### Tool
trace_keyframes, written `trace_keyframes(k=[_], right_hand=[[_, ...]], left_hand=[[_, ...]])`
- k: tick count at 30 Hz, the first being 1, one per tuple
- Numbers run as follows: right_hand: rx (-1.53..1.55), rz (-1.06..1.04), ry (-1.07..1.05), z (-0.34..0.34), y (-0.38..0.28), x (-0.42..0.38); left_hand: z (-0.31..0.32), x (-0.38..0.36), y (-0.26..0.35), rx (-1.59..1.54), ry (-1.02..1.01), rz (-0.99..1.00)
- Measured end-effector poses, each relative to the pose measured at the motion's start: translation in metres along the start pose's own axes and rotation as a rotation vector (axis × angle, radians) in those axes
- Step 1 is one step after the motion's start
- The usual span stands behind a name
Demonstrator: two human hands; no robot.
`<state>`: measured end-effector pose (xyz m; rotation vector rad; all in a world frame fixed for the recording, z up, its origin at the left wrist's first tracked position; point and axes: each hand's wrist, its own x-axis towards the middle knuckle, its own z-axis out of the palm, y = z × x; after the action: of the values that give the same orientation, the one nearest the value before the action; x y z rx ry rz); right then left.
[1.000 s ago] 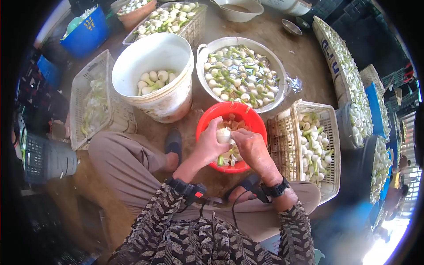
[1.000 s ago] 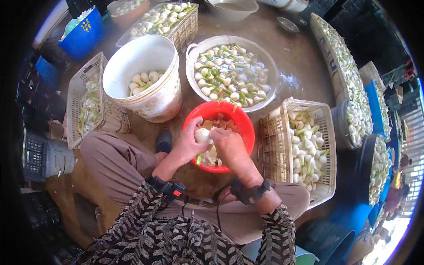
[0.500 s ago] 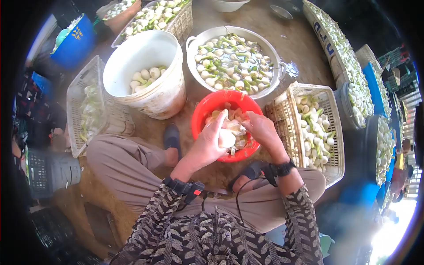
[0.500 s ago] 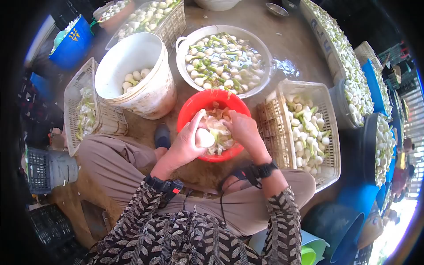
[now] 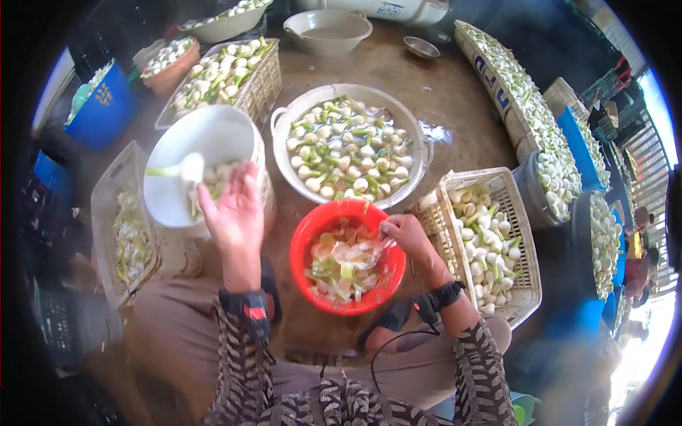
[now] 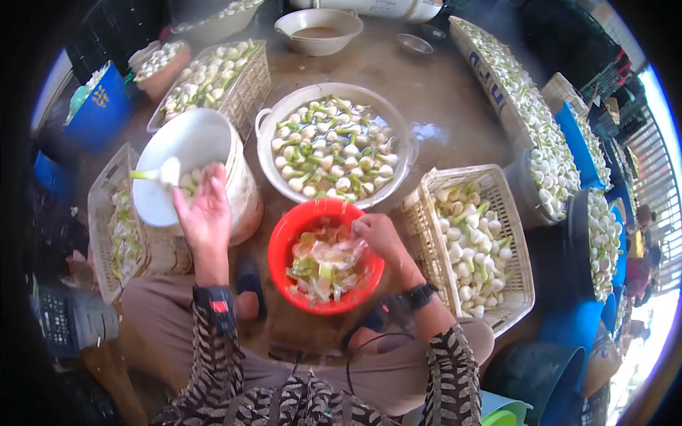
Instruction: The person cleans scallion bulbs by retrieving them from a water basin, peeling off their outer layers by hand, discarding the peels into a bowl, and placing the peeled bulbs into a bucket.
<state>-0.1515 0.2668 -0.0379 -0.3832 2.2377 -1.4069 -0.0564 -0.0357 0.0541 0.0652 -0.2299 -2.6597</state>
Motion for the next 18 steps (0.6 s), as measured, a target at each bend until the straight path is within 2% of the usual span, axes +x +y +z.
trace_keyframes(k=[1,3,4,5,6,7,8,9,10,11,12,13,15,16,18], right_hand=[[0.05,0.062,0.051,-0.01,-0.007,0.015],[-0.03,0.033,0.137,-0.038,0.006,0.06],[-0.098,0.026,0.189,-0.051,0.02,0.088],[-0.275,-0.085,0.303,-0.063,0.049,0.123],[-0.45,-0.2,0.415,-0.076,0.071,0.156],[-0.656,-0.21,0.486,-0.084,0.073,0.181],[-0.65,-0.216,0.486,-0.089,0.083,0.202],[-0.782,-0.181,0.478,-0.095,0.1,0.229],[-0.909,-0.141,0.466,-0.098,0.117,0.253],[-0.937,-0.032,0.383,-0.097,0.128,0.266],[-0.925,-0.031,0.377,-0.092,0.134,0.277],[-1.005,-0.037,0.329,-0.086,0.142,0.283],[-1.079,-0.118,0.206,-0.073,0.159,0.288],[-1.081,-0.121,0.201,-0.073,0.177,0.303],[-0.907,0.042,-0.03,-0.07,0.223,0.34]], left_hand=[[-0.004,0.001,-0.009,0.035,0.077,-0.031],[-0.047,0.002,-0.05,0.291,0.017,-0.096],[-0.046,-0.008,-0.066,0.53,-0.029,-0.23],[-0.051,-0.014,-0.081,0.901,-0.004,-0.367],[-0.066,-0.013,-0.093,1.298,-0.183,-0.51],[-0.103,-0.016,-0.111,1.582,-0.344,-0.466],[-0.096,-0.018,-0.128,2.142,-0.635,-0.281],[-0.097,-0.02,-0.135,2.312,-0.651,-0.516],[-0.118,-0.028,-0.137,2.472,-0.77,-0.422],[-0.121,-0.022,-0.135,2.396,-0.842,-0.549],[-0.12,-0.016,-0.131,2.307,-0.911,-0.682],[-0.116,-0.009,-0.13,2.31,-0.904,-0.704],[-0.104,0.006,-0.13,2.289,-0.723,-0.633],[-0.092,0.014,-0.131,2.288,-0.716,-0.633],[-0.072,0.027,-0.13,2.055,-0.366,-0.528]])
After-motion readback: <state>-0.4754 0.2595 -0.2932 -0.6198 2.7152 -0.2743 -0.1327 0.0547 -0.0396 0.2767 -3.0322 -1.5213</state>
